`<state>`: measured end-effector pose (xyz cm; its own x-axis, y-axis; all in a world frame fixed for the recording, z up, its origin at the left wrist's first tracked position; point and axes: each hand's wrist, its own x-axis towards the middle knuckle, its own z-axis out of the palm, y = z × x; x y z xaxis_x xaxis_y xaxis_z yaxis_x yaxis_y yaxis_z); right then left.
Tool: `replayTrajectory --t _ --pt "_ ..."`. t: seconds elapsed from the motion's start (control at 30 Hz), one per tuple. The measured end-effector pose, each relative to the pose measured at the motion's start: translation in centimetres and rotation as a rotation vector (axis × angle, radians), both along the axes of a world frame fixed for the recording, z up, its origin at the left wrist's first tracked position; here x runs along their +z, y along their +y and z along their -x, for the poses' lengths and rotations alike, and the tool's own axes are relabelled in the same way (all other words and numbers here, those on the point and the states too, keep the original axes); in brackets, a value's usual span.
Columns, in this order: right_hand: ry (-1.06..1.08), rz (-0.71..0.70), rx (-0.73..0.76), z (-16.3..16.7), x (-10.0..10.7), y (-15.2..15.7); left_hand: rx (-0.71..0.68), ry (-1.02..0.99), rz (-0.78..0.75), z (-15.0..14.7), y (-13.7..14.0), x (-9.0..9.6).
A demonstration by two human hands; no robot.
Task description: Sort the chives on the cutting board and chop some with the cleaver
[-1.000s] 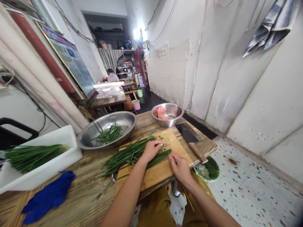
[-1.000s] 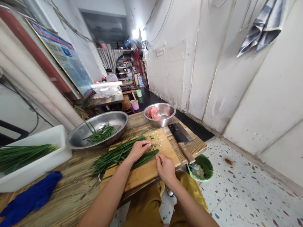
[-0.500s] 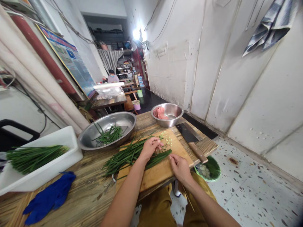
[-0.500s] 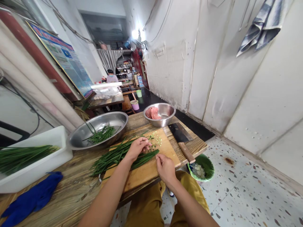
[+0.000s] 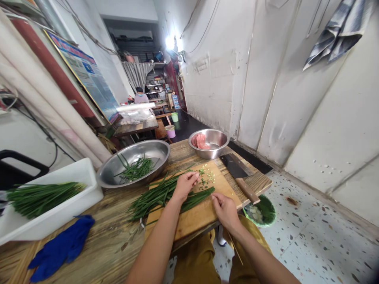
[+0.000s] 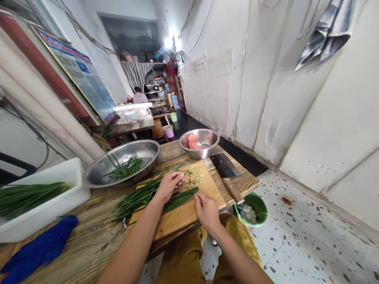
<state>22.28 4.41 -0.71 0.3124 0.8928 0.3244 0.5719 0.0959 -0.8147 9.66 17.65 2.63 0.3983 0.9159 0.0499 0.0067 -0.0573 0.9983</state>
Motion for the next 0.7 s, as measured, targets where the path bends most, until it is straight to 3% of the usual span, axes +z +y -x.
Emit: replayTrajectory --t 0.5,0.7 --pt "-0.141 0.027 -0.083 0.6 1.0 -0.5 -0.001 -0.008 -0.017 0.4 0.1 0.0" --pt "-0.128 0.024 -0.073 0.7 1.3 -1.0 0.045 0.055 -0.013 0.2 -0.9 1.0"
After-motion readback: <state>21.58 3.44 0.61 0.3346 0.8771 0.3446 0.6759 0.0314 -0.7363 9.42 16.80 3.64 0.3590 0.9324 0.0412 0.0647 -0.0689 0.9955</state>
